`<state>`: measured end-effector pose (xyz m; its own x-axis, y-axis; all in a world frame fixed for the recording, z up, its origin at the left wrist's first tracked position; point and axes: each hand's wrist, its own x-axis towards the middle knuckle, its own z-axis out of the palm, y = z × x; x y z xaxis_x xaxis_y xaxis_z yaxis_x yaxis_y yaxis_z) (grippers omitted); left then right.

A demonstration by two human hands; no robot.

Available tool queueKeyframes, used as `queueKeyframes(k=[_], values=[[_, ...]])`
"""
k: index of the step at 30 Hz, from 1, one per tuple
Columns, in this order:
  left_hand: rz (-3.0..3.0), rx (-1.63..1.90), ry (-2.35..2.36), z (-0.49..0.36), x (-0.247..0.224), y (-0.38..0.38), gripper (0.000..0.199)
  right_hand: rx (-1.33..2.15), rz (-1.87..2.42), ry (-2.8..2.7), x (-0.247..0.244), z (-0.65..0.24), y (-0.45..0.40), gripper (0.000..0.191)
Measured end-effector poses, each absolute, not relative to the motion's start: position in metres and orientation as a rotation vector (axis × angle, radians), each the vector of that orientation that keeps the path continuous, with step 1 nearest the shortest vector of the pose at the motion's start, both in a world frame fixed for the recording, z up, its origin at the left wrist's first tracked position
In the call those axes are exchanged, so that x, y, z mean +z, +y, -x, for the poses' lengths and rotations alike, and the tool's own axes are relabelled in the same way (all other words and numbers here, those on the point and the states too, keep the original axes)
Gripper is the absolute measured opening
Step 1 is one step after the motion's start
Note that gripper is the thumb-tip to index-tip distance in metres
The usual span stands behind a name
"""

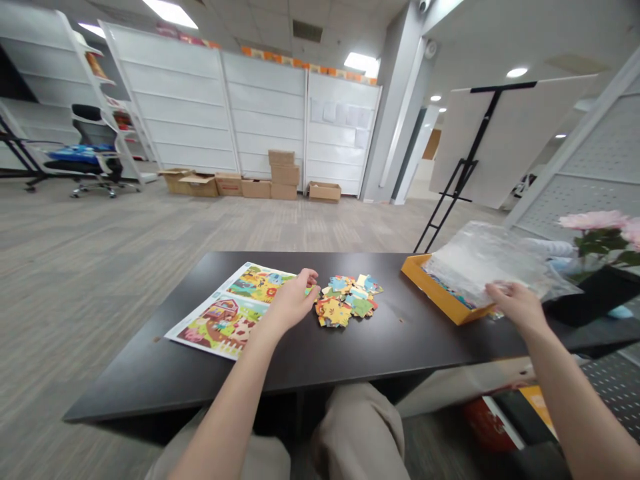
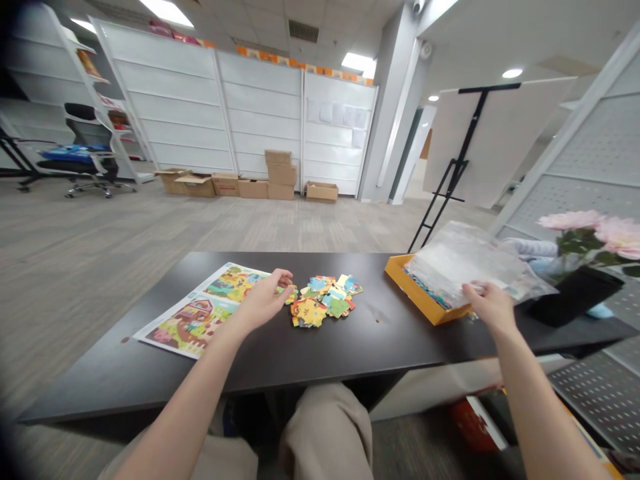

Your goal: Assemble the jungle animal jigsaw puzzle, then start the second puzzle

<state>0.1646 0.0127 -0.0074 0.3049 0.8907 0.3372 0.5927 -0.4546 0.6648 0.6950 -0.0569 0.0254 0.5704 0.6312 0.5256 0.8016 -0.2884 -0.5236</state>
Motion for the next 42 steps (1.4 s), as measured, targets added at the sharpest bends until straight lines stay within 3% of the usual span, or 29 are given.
queueKeyframes(k=[3, 7, 12, 15, 17, 20, 23, 31, 42], values=[[-2.312, 0.842, 1.275, -0.165, -0.007, 0.007, 0.024, -0.204, 2.193, -0.968, 0.017, -0.701, -0.056, 0.030], [-2.479, 0.689, 1.148, -0.172, -0.007, -0.004, 0.043, -0.564, 2.053, -0.933, 0.004, -0.699, -0.061, 0.075], [-2.516, 0.560, 1.211, -0.181, -0.016, -0.010, 0.069, -0.885, 1.844, -0.947, 0.004, -0.680, -0.067, 0.096], [-2.517, 0.506, 1.228, -0.183, -0.019, -0.011, 0.073, -0.959, 1.687, -1.037, 0.020, -0.645, -0.068, 0.085], [-2.515, 0.477, 1.236, -0.184, -0.018, -0.012, 0.073, -0.894, 1.582, -1.208, 0.033, -0.612, -0.063, 0.064], [-2.513, 0.434, 1.243, -0.185, -0.013, -0.015, 0.071, -0.591, 1.468, -1.461, 0.046, -0.556, -0.042, 0.034], [-2.516, 0.408, 1.243, -0.185, -0.008, -0.018, 0.070, -0.284, 1.368, -1.740, 0.047, -0.506, -0.004, 0.023], [-2.592, 0.485, 1.192, -0.181, -0.013, -0.016, 0.077, 0.223, 1.350, -2.183, 0.014, -0.415, 0.091, 0.019], [-2.699, 0.620, 0.975, -0.192, -0.013, -0.040, 0.081, 0.114, 1.555, -2.277, -0.034, -0.431, 0.104, 0.028]])
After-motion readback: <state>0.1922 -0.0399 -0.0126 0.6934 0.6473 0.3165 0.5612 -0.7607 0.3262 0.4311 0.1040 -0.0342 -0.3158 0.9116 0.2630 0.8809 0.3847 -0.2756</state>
